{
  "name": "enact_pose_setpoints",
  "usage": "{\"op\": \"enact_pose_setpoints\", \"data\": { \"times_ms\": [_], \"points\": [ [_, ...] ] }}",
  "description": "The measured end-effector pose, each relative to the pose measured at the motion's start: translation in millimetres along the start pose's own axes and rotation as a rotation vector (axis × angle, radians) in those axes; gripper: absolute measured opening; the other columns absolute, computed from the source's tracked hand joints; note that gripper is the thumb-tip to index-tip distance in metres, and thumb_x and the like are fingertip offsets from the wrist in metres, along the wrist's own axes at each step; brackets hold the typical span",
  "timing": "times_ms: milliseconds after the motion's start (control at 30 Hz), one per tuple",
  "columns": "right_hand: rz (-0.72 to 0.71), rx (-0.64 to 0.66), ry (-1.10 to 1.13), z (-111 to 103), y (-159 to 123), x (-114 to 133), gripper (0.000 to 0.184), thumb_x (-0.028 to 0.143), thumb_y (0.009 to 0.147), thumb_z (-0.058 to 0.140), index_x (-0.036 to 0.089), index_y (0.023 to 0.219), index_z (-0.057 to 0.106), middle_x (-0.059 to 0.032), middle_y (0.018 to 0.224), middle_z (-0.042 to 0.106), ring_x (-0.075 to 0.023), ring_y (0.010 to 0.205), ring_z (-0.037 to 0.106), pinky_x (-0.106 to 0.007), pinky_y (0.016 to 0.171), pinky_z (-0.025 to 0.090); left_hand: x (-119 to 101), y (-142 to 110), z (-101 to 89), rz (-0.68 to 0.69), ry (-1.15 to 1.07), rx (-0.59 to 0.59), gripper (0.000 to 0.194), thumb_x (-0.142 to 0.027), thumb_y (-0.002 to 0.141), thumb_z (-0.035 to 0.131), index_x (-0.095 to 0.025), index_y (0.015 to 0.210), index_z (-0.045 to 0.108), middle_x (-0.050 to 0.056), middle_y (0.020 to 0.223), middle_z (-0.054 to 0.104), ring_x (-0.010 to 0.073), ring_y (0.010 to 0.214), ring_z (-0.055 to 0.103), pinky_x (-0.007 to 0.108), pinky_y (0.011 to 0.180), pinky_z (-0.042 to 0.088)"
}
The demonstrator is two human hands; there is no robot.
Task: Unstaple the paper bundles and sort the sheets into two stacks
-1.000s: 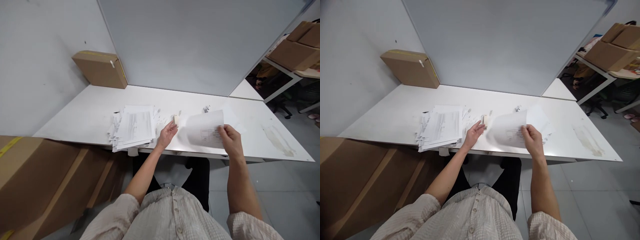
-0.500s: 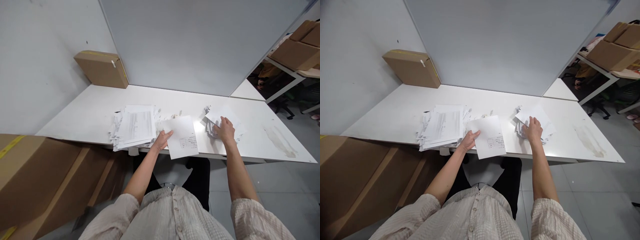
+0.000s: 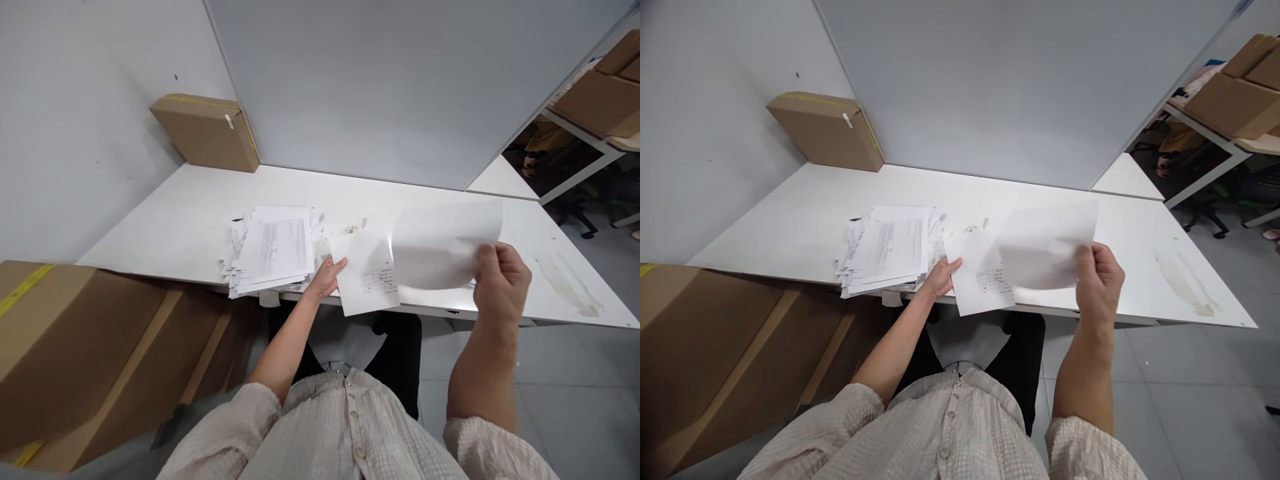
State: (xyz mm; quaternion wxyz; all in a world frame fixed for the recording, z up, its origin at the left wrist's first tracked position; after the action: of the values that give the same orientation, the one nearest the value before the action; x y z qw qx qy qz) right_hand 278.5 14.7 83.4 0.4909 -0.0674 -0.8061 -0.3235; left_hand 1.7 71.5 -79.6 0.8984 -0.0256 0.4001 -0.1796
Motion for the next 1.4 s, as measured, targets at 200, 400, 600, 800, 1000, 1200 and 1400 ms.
{"op": "enact_pose_setpoints", "data": {
  "times_ms": [200,400,600,800,1000,1200,1400],
  "points": [
    [0.188,0.3,-0.089,59.8,-25.3,-34.1,0.029,0.047,0.079,0.054,0.019,0.072,0.056,0.0005,0.064,0.054,-0.0136,0.061,0.047,-0.026,0.056,0.035,-0.2,-1.3,0.4,-0.029,-0.027,-0.032,0.044,-0.038,0.063,0.078,-0.01,0.096,0.067,0.014,0.094,0.071,0.0312,0.106,0.061,0.045,0.097,0.043],
    [0.137,0.372,-0.312,104.6,-49.4,-60.1,0.031,0.048,0.084,0.043,0.02,0.076,0.054,-0.0025,0.066,0.058,-0.0164,0.062,0.049,-0.027,0.059,0.034,1.1,-0.6,0.3,-0.009,-0.057,-0.012,0.042,-0.042,0.069,0.073,-0.009,0.096,0.067,0.015,0.096,0.071,0.0303,0.109,0.059,0.044,0.099,0.042],
    [0.139,0.453,-0.324,124.1,-63.7,-56.5,0.035,0.05,0.087,0.037,0.021,0.077,0.054,-0.0008,0.059,0.054,-0.017,0.057,0.048,-0.028,0.056,0.033,4.1,2.9,-2.8,0.016,-0.011,-0.01,0.044,-0.041,0.067,0.075,-0.008,0.095,0.066,0.015,0.093,0.071,0.0302,0.106,0.061,0.045,0.099,0.041],
    [0.147,0.339,-0.289,119.5,-58.7,-58.6,0.047,0.054,0.08,0.048,0.017,0.108,0.055,-0.0129,0.101,0.062,-0.0213,0.079,0.055,-0.034,0.068,0.042,6.1,4.0,-5.5,0.035,0.001,-0.004,0.047,-0.042,0.065,0.076,-0.009,0.096,0.066,0.014,0.094,0.071,0.0305,0.106,0.061,0.046,0.098,0.041],
    [0.399,0.543,0.312,122.0,-61.0,-49.2,0.035,0.05,0.076,0.058,0.02,0.094,0.057,-0.005,0.085,0.065,-0.0181,0.074,0.059,-0.032,0.069,0.047,-22.9,-9.1,19.7,0.146,0.188,0.039,0.048,-0.049,0.072,0.067,-0.011,0.101,0.067,0.011,0.092,0.072,0.0286,0.1,0.063,0.04,0.09,0.047],
    [0.161,0.244,0.492,100.7,-46.3,-15.4,0.022,0.042,0.077,0.061,0.022,0.086,0.055,0.0004,0.079,0.061,-0.0142,0.077,0.056,-0.029,0.076,0.045,-77.6,-34.6,61.8,0.435,0.455,0.061,0.038,-0.041,0.076,0.066,-0.016,0.105,0.068,0.006,0.102,0.069,0.0249,0.104,0.059,0.034,0.092,0.044],
    [0.205,0.326,0.403,119.9,-59.5,-29.4,0.026,0.044,0.08,0.055,0.021,0.092,0.055,-0.0028,0.088,0.063,-0.0161,0.083,0.057,-0.03,0.078,0.045,-57.7,-24.6,38.6,0.407,0.442,-0.011,0.04,-0.045,0.074,0.066,-0.016,0.102,0.069,0.006,0.094,0.071,0.0227,0.093,0.062,0.034,0.084,0.046]
  ]
}}
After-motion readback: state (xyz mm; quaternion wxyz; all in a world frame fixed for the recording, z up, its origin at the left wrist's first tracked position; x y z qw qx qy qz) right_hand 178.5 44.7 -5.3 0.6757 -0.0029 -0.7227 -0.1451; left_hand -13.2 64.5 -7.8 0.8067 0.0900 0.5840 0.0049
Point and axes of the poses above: each hand's wrist, its own y-axis towards the middle knuckle, its own z-axis out of the palm, x = y × z, the point moved 6 cm from there along y, towards the middle knuckle
